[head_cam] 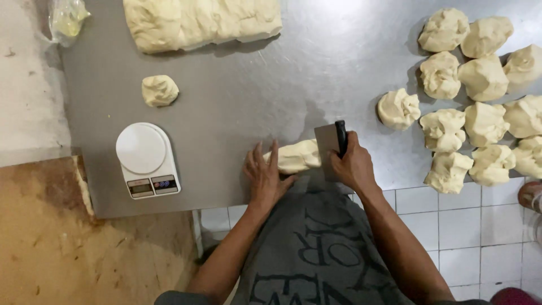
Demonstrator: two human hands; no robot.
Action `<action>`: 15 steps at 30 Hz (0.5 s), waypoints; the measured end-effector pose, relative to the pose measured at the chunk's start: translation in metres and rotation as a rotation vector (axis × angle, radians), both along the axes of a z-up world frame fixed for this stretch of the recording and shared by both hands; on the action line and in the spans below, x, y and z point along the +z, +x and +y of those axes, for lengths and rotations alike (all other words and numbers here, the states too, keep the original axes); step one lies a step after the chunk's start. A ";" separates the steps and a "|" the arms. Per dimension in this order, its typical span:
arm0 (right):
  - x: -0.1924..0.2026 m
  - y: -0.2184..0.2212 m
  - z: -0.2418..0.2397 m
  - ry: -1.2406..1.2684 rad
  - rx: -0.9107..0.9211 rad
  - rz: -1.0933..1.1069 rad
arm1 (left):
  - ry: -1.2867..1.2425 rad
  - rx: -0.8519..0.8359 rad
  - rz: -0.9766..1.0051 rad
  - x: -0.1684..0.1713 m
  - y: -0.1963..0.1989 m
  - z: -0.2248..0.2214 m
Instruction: Cutting, weighing, and shaping portions of dough on a metal workbench in a bakery.
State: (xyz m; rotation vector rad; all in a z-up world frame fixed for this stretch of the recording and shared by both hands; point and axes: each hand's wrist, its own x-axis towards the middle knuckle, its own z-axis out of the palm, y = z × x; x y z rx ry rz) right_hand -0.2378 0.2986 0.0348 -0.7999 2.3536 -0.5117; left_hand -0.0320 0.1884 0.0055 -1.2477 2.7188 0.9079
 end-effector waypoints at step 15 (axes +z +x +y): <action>-0.060 0.041 -0.017 -0.168 0.130 0.203 | 0.122 0.024 0.032 -0.004 -0.010 0.001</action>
